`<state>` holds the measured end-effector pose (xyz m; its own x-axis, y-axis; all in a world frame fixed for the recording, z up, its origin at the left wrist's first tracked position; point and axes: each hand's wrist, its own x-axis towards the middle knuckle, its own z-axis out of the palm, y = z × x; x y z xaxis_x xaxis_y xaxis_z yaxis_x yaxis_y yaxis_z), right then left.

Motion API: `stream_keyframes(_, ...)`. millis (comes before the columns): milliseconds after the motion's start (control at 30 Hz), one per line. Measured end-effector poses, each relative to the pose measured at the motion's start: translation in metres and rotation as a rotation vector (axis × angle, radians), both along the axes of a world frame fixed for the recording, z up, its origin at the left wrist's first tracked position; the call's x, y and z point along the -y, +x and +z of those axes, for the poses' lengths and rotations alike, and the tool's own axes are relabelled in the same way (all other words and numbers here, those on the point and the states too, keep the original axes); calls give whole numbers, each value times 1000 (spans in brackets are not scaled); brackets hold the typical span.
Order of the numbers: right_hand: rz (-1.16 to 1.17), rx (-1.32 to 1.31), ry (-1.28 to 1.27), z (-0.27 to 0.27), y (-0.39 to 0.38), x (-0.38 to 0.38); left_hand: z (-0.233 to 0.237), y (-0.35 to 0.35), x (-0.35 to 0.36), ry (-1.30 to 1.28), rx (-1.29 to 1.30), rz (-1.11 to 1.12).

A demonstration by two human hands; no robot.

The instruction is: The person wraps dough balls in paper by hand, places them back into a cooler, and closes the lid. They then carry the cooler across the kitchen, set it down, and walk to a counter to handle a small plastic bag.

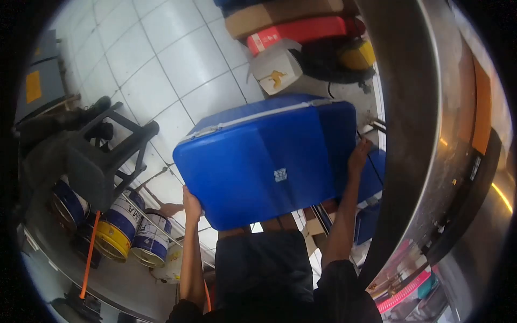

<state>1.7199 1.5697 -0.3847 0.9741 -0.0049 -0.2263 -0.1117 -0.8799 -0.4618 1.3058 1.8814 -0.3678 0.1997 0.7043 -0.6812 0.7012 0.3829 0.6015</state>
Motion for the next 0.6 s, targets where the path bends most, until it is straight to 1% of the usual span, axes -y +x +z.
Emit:
stream_keyframes(33,135,265,-324,-8,-1,19,10,11,-2,-61,-34,31)
stream_keyframes(67,67,373,-392,23,-24,-14,15,20,-4,-111,-63,68)
stream_keyframes(100,1,481,-454,58,-61,-68,9,20,-1,-110,-60,62)
stream_keyframes(167,94,559,-563,60,-114,-89,-4,9,12,-103,-117,18)
stream_keyframes(200,85,557,-563,61,-120,-103,3,12,12,-100,-116,10)
stream_keyframes(267,-254,91,-601,63,-115,-130,19,27,17,-56,-137,-87)
stream_keyframes(300,-262,96,-591,58,-104,-132,42,53,17,-223,-20,233)
stream_keyframes(333,-238,112,-579,57,-95,-124,32,47,26,-221,-21,224)
stream_keyframes(400,-194,139,-551,53,-73,-101,2,25,44,-210,-75,18)
stream_keyframes(433,-174,158,-529,49,-59,-91,14,32,38,-198,-74,6)
stream_keyframes(467,-156,177,-507,46,-49,-84,38,44,31,-78,-56,-478)
stream_keyframes(500,-169,178,-497,42,-37,-76,51,55,31,51,-36,-956)
stream_keyframes(533,-157,187,-503,39,-22,-67,49,67,41,63,-34,-964)
stream_keyframes(600,-128,207,-517,34,6,-50,38,96,60,-174,-54,-159)
